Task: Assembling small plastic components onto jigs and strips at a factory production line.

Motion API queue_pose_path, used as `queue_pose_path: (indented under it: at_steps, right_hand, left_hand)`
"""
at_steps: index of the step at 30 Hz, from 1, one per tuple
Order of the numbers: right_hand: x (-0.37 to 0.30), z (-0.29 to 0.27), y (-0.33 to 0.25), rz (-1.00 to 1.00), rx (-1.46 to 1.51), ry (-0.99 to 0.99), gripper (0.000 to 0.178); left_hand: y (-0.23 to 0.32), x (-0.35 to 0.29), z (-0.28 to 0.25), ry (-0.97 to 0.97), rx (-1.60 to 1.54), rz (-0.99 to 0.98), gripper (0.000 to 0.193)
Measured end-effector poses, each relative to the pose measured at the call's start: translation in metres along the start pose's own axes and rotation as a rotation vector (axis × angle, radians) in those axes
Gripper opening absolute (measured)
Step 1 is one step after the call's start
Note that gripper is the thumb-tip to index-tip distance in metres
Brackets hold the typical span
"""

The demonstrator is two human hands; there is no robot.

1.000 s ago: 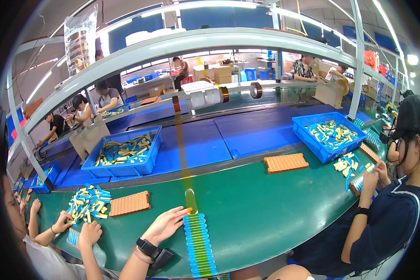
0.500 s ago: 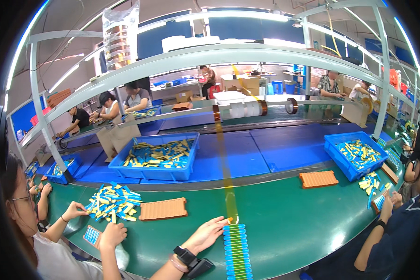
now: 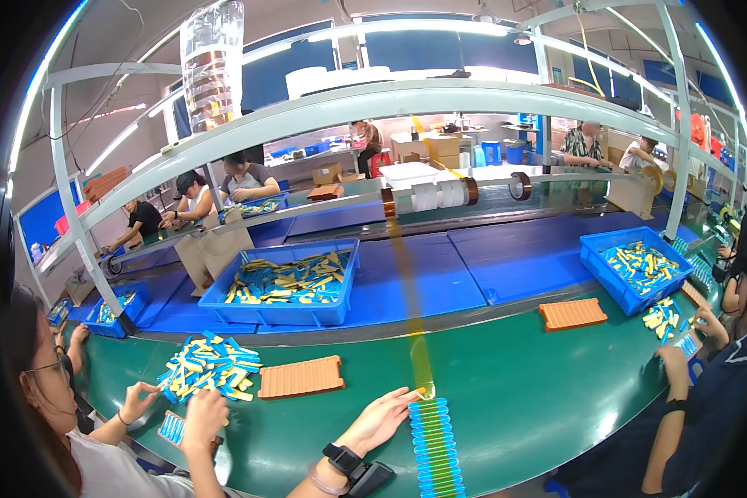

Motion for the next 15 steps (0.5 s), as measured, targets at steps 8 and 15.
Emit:
queue_pose_path:
  at_steps: [8,15]
  right_hand:
    - [-0.055,-0.014,0.060,0.479,0.056,0.124,0.014]
    - [-0.223,-0.047,0.057,1.305,-0.442,0.842,0.016]
  left_hand:
    - [0.005,-0.007,-0.001,0.000,-0.038,0.000,0.029]
    - [0.002,-0.012,-0.008,0.013,-0.005,-0.036,0.031]
Point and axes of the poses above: each hand's wrist, its own x-axis towards the middle knuckle, its own z-axis out of the palm, y = z × x, the point moved 10 cm from there along x, towards the middle knuckle, and after that the axes turned 14 degrees about x, right-handed, at the moved point
